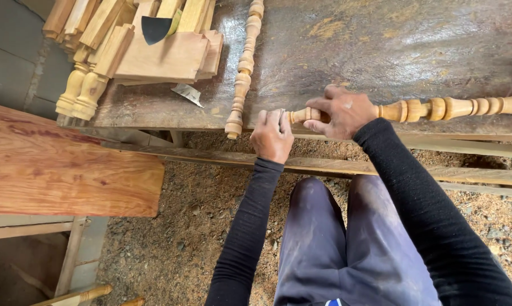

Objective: Sanding decorative wooden chair legs with sandpaper on a workbench.

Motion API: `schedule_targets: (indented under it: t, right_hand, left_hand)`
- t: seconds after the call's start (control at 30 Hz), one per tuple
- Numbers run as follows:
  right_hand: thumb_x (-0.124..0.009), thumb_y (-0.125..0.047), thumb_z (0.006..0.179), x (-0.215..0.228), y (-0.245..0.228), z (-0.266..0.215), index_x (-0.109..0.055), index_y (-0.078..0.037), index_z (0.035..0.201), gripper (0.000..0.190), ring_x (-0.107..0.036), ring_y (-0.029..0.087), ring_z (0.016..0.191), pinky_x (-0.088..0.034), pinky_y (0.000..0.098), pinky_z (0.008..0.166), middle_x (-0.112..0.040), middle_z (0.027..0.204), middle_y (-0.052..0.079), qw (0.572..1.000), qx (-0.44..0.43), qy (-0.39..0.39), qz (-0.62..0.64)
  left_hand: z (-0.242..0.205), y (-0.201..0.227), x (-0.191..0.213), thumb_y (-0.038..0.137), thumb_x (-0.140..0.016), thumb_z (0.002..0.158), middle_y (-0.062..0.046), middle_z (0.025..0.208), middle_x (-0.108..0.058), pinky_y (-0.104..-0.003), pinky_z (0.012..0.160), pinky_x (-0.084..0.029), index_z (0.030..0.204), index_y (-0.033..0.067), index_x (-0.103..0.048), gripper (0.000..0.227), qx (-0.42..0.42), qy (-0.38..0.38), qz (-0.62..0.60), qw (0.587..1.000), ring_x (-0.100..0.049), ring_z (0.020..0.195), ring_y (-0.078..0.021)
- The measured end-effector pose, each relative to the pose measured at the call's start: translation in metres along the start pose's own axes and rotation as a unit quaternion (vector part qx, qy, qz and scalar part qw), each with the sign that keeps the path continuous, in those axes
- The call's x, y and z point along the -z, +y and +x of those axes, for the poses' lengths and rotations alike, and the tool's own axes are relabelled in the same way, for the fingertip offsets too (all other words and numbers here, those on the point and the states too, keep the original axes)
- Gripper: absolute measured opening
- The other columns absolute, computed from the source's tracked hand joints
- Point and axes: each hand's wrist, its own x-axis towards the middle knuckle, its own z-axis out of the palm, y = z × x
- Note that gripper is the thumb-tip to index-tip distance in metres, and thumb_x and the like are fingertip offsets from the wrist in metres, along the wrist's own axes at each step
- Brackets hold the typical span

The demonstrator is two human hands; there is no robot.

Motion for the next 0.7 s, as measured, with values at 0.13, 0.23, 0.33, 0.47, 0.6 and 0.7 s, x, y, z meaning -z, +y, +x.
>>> schedule_targets:
  t: [0.13, 0.23, 0.33, 0.47, 0.6, 0.7]
  right_hand:
    - [-0.068, -0.060, 0.086, -0.007, -0.003, -0.011, -0.074, -0.019, 0.121, 0.054, -0.067, 0.023, 0.090, -0.059, 0.0405, 0.066, -0.064, 0.096, 0.004, 0.987, 0.104, 0.116, -0.031]
    - [-0.066, -0.057, 0.092, -0.011, -0.004, -0.011, -0.075, -0.018, 0.118, 0.048, -0.067, 0.021, 0.094, -0.059, 0.0374, 0.069, -0.063, 0.099, 0.003, 0.984, 0.098, 0.137, -0.051]
    - [-0.066, -0.063, 0.094, -0.005, -0.005, -0.008, -0.077, -0.017, 0.115, 0.051, -0.066, 0.021, 0.093, -0.058, 0.0376, 0.067, -0.062, 0.096, 0.004, 0.985, 0.076, 0.146, -0.049]
    - [-0.070, -0.076, 0.072, -0.007, -0.001, -0.003, -0.080, -0.015, 0.097, 0.067, -0.065, 0.023, 0.091, -0.058, 0.0408, 0.061, -0.061, 0.089, 0.006, 0.986, 0.057, 0.135, -0.074]
    - [-0.065, -0.072, 0.085, -0.009, -0.008, -0.016, -0.077, -0.012, 0.100, 0.063, -0.064, 0.020, 0.099, -0.059, 0.0378, 0.073, -0.061, 0.099, 0.004, 0.978, 0.128, 0.145, -0.083]
    - [-0.066, -0.072, 0.087, 0.003, -0.009, -0.011, -0.077, -0.011, 0.100, 0.063, -0.064, 0.021, 0.098, -0.058, 0.0388, 0.071, -0.061, 0.099, 0.003, 0.982, 0.064, 0.158, -0.081]
  left_hand:
    - [0.020, -0.015, -0.031, 0.013, -0.073, 0.089, -0.006, 0.084, -0.059, -0.034, 0.053, -0.052, 0.090, 0.0064, -0.063, 0.012, -0.056, -0.054, 0.116, 0.990, -0.056, 0.061, -0.0151]
    - [0.053, -0.023, -0.035, 0.013, -0.073, 0.084, -0.002, 0.078, -0.057, -0.032, 0.053, -0.052, 0.091, 0.0081, -0.062, 0.014, -0.045, -0.169, 0.171, 0.970, -0.054, 0.059, -0.0135]
    - [0.057, -0.019, -0.015, 0.016, -0.072, 0.090, 0.000, 0.071, -0.057, -0.033, 0.053, -0.052, 0.088, 0.0099, -0.062, 0.012, -0.035, -0.252, 0.184, 0.949, -0.053, 0.056, -0.0139]
    - [0.050, -0.013, 0.000, 0.013, -0.072, 0.093, -0.006, 0.080, -0.063, -0.036, 0.061, -0.056, 0.086, 0.0071, -0.062, 0.014, -0.111, -0.154, 0.092, 0.978, -0.060, 0.063, -0.0147]
    - [0.079, -0.009, -0.008, 0.008, -0.071, 0.085, -0.006, 0.078, -0.063, -0.033, 0.061, -0.060, 0.092, 0.0034, -0.062, 0.013, 0.027, -0.345, 0.195, 0.918, -0.061, 0.062, -0.0147]
    - [0.078, -0.003, -0.009, 0.014, -0.071, 0.089, -0.008, 0.076, -0.063, -0.034, 0.066, -0.056, 0.089, 0.0049, -0.065, 0.011, 0.060, -0.387, 0.177, 0.903, -0.060, 0.064, -0.0157]
